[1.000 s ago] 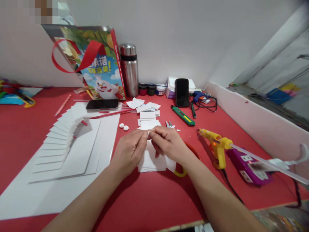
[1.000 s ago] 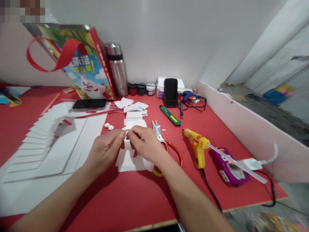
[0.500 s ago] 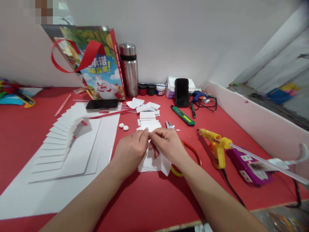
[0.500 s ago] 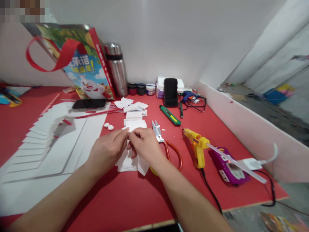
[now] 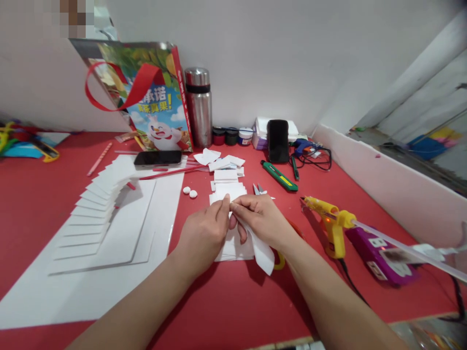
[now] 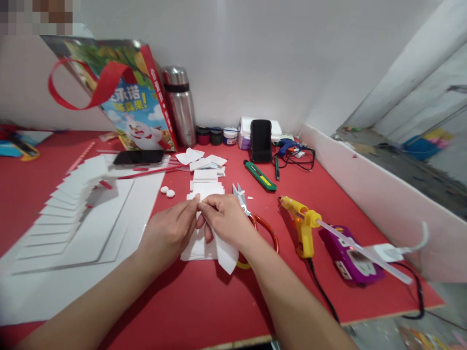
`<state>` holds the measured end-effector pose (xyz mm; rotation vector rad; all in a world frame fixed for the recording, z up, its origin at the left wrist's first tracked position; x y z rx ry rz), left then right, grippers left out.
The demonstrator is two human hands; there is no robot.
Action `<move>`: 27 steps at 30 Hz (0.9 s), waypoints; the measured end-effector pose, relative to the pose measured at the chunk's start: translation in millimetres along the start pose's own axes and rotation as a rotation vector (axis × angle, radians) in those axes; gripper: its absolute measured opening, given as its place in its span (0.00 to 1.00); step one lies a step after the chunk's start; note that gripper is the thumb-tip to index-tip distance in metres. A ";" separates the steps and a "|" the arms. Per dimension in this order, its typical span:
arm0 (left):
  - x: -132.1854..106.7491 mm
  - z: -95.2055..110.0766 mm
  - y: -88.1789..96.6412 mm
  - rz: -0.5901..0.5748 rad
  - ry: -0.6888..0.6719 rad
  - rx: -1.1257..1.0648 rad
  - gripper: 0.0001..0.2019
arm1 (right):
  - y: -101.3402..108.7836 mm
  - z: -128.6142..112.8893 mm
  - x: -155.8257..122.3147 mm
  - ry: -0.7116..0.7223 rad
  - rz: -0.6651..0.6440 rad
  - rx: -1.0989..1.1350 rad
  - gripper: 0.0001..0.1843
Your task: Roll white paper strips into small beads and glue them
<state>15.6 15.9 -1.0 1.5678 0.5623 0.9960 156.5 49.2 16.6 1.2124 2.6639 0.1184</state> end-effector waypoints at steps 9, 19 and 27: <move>3.9 -1.9 0.1 -0.022 0.008 -0.370 0.19 | -1.8 2.0 1.4 -0.041 -0.007 -0.078 0.17; 5.1 -18.0 -2.6 0.045 0.075 -0.769 0.14 | -0.1 3.0 5.2 0.043 -0.025 -0.218 0.15; 5.0 -18.1 0.3 0.050 0.098 -0.696 0.11 | -0.5 5.1 4.7 -0.095 0.059 0.011 0.14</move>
Point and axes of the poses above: each hand's wrist, its own x-axis towards the middle knuckle, its own y-axis out of the back of the hand, z = x × y, the point moved 3 cm from there along x, towards the middle knuckle, and after that the axes turned 15 degrees about -z, right-handed, at the moved point
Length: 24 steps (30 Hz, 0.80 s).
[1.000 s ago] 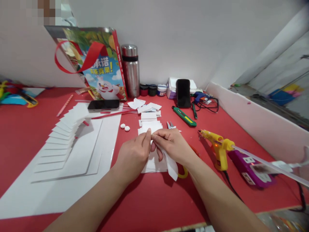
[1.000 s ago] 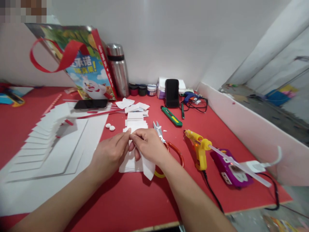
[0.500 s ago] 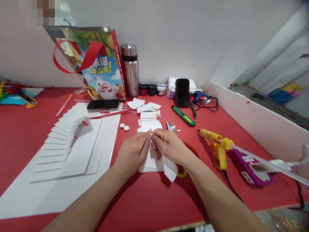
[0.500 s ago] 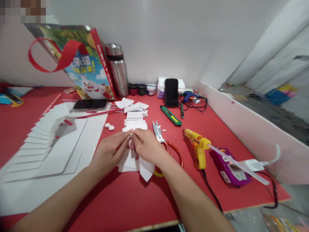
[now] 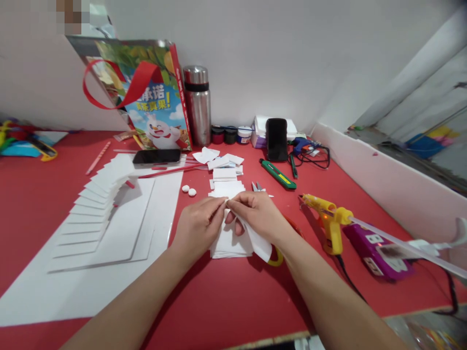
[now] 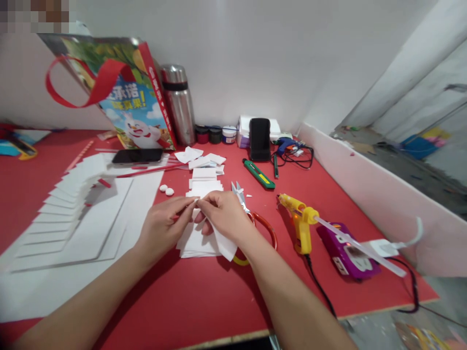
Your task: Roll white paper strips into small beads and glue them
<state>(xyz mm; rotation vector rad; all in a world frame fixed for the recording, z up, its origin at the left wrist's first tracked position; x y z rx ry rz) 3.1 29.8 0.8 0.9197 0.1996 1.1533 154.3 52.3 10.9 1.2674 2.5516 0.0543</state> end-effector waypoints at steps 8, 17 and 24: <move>-0.7 -1.1 0.2 -0.066 0.013 0.118 0.11 | 2.3 -8.1 -1.9 0.121 -0.010 -0.366 0.17; 1.0 -4.1 -4.6 -0.132 0.053 -0.051 0.11 | 2.9 -4.2 -0.7 0.090 0.035 -0.531 0.16; 0.6 -4.7 -6.4 -0.136 0.059 -0.115 0.11 | -2.3 -6.6 -2.8 0.101 0.117 -0.763 0.14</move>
Point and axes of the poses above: each hand's wrist, its own x-axis towards the middle knuckle, its own y-axis out of the back of the hand, z = x × y, the point moved 3 cm from there along x, towards the middle knuckle, and after that the axes turned 15 degrees about -z, right-handed, at the moved point
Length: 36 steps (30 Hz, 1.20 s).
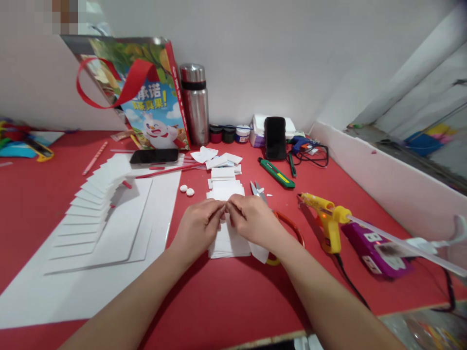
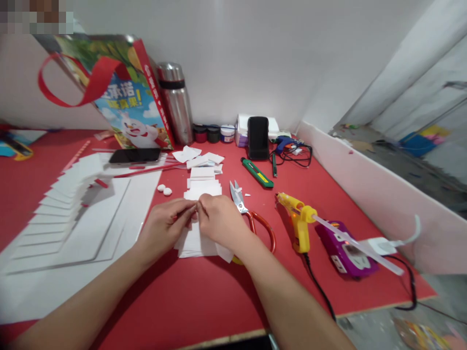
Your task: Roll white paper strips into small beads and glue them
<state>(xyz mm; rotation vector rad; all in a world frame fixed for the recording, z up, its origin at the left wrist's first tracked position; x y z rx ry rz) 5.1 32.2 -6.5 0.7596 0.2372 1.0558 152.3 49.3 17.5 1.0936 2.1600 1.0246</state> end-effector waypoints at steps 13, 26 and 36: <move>2.4 -6.1 15.3 0.118 0.117 -0.090 0.10 | -8.9 8.1 5.7 -0.197 -0.264 1.455 0.18; 3.9 -6.3 11.1 0.090 0.215 -0.478 0.11 | -12.0 11.4 6.5 -0.123 -0.294 1.506 0.16; 2.3 -3.9 12.2 0.114 0.218 -0.537 0.10 | -10.8 10.7 5.2 -0.108 -0.284 1.403 0.16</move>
Point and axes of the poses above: each hand's wrist, its own x-axis towards the middle knuckle, its own y-axis out of the back of the hand, z = x × y, the point moved 3 cm from there along x, towards the middle knuckle, and after that the axes turned 15 degrees about -z, right-handed, at the moved point
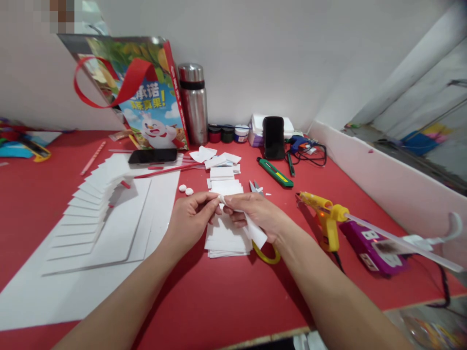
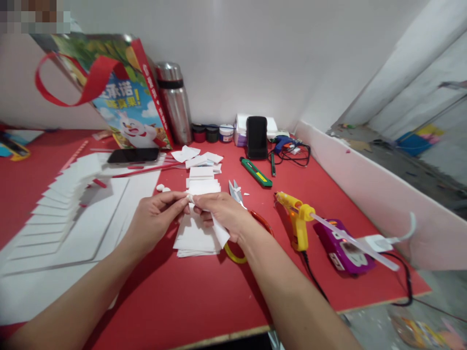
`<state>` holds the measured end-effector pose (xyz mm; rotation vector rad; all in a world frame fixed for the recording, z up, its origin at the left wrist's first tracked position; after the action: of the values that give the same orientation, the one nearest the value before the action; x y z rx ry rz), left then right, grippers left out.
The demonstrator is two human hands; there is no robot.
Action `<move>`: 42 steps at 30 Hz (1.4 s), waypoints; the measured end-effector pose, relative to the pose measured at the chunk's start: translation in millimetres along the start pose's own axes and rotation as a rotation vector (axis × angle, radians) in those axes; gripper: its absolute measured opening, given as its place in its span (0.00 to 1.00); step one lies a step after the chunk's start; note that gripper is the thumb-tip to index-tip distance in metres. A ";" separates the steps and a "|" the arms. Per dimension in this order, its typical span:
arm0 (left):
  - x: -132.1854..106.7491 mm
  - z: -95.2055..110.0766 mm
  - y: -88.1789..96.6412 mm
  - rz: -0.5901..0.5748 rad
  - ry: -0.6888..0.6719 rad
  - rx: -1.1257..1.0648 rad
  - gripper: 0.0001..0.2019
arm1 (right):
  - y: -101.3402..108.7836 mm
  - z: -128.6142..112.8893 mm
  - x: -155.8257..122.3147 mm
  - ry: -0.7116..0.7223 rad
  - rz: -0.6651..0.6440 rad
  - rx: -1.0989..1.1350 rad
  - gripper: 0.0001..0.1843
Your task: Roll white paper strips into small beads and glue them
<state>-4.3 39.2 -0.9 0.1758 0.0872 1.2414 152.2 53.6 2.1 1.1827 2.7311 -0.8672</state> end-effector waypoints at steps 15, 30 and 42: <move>-3.3 -2.1 -7.0 0.047 -0.004 0.006 0.10 | -4.1 -8.8 -4.8 0.196 0.476 -0.882 0.11; -10.0 9.3 -14.6 0.065 -0.348 0.692 0.14 | -11.4 -7.7 -8.5 0.300 0.432 -1.034 0.10; -0.4 -1.8 -6.0 -0.039 -0.050 -0.064 0.10 | -11.3 -16.2 -12.4 0.356 0.416 -1.137 0.08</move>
<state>0.9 37.2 -3.7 0.1490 0.0079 1.1981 156.1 47.4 24.2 1.4978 2.2964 0.9021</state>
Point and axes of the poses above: each hand's wrist, its own x-axis towards the middle knuckle, its own y-axis out of the back of the hand, z = x × y, the point moved 3 cm from there along x, towards the middle knuckle, and after that the axes turned 15 degrees about -z, right-handed, at the moved point
